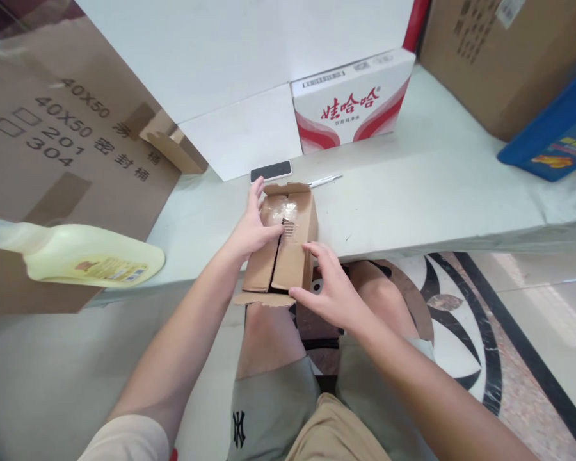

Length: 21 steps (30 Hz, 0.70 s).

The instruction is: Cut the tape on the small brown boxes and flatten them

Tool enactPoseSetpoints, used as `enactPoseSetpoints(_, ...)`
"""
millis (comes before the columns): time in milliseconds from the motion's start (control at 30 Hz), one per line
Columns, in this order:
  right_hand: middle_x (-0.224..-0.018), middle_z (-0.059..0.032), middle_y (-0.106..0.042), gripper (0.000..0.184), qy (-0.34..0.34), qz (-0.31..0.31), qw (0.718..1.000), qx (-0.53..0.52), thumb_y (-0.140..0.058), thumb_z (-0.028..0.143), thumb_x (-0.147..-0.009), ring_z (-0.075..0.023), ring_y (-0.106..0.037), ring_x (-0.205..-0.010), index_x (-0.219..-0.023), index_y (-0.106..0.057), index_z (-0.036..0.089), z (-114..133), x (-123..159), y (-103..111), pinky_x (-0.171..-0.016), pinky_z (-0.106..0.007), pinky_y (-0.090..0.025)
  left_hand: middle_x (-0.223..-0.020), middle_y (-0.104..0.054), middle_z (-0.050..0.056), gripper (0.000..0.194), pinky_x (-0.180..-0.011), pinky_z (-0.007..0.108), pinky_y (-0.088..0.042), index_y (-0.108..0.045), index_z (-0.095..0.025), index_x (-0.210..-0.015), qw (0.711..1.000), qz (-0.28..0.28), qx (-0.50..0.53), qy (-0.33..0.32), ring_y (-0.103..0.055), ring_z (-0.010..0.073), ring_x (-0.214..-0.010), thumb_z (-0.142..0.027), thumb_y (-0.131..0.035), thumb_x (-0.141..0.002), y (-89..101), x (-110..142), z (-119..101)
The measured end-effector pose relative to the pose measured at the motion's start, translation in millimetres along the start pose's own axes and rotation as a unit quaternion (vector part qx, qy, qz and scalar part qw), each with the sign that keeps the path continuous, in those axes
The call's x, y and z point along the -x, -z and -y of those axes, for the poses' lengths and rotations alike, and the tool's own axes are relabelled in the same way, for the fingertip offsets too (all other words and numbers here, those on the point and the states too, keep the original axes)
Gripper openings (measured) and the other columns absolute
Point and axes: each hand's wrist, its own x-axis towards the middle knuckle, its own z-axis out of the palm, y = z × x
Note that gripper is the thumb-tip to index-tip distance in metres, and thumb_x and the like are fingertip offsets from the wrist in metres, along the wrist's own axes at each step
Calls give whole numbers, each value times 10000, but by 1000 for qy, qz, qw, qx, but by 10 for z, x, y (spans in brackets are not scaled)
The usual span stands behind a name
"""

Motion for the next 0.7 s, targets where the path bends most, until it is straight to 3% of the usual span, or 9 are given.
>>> enactPoseSetpoints(167,-1573,-152,-306,688,18,49,994,94,-750,428,-792,-348,-367,-1482,-1396,-450,291,165,-31,88,-1149,-555,-432,-1581,-416,68,972,-1097,517,-462,-141,-396,-1539,989,-5,145,28,-518,294,-1373,-211,-599,-701,164,0,157)
enactPoseSetpoints(300,-1634,-170,-186,760,15,56,986,156,-788,490,-755,-426,-380,-1461,-1417,-471,296,286,-66,25,-1070,-627,-488,-1372,-630,72,902,-1066,566,-482,-219,-308,-1527,968,-33,241,65,-629,308,-1237,-269,-512,-675,309,3,231)
enactPoseSetpoints(400,-1683,-164,-59,741,59,35,973,218,-794,490,-759,-530,-259,-1488,-1421,-523,298,375,-121,-132,-1041,-755,-430,-1384,-634,64,883,-1065,561,-489,-229,-286,-1527,961,-16,266,72,-620,297,-1257,-286,-448,-672,306,28,200)
enactPoseSetpoints(467,-1688,-142,-104,628,115,22,962,247,-791,445,-775,-548,-132,-1519,-1352,-602,286,429,-173,-233,-1073,-828,-316,-1401,-621,49,872,-1083,545,-479,-247,-296,-1516,964,-1,260,57,-604,287,-1279,-289,-440,-666,267,41,163)
enactPoseSetpoints(533,-1670,-134,-203,443,154,30,954,255,-778,425,-791,-532,-96,-1532,-1185,-686,245,473,-224,-268,-1108,-856,-204,-1400,-614,37,856,-1090,531,-474,-277,-311,-1498,967,5,248,48,-599,284,-1281,-294,-444,-659,234,43,136)
enactPoseSetpoints(633,-1649,-148,-265,289,172,80,955,229,-734,460,-831,-486,-108,-1548,-942,-664,203,492,-254,-128,-1162,-816,-131,-1439,-572,29,812,-1084,509,-480,-347,-312,-1452,970,1,239,54,-579,287,-1299,-307,-446,-646,226,41,121)
enactPoseSetpoints(700,-1674,-140,-202,331,180,124,960,177,-718,509,-837,-445,-102,-1563,-933,-613,210,451,-230,67,-1185,-742,-220,-1450,-558,35,783,-1089,505,-474,-418,-289,-1382,968,-18,247,51,-561,295,-1315,-298,-461,-600,246,47,124)
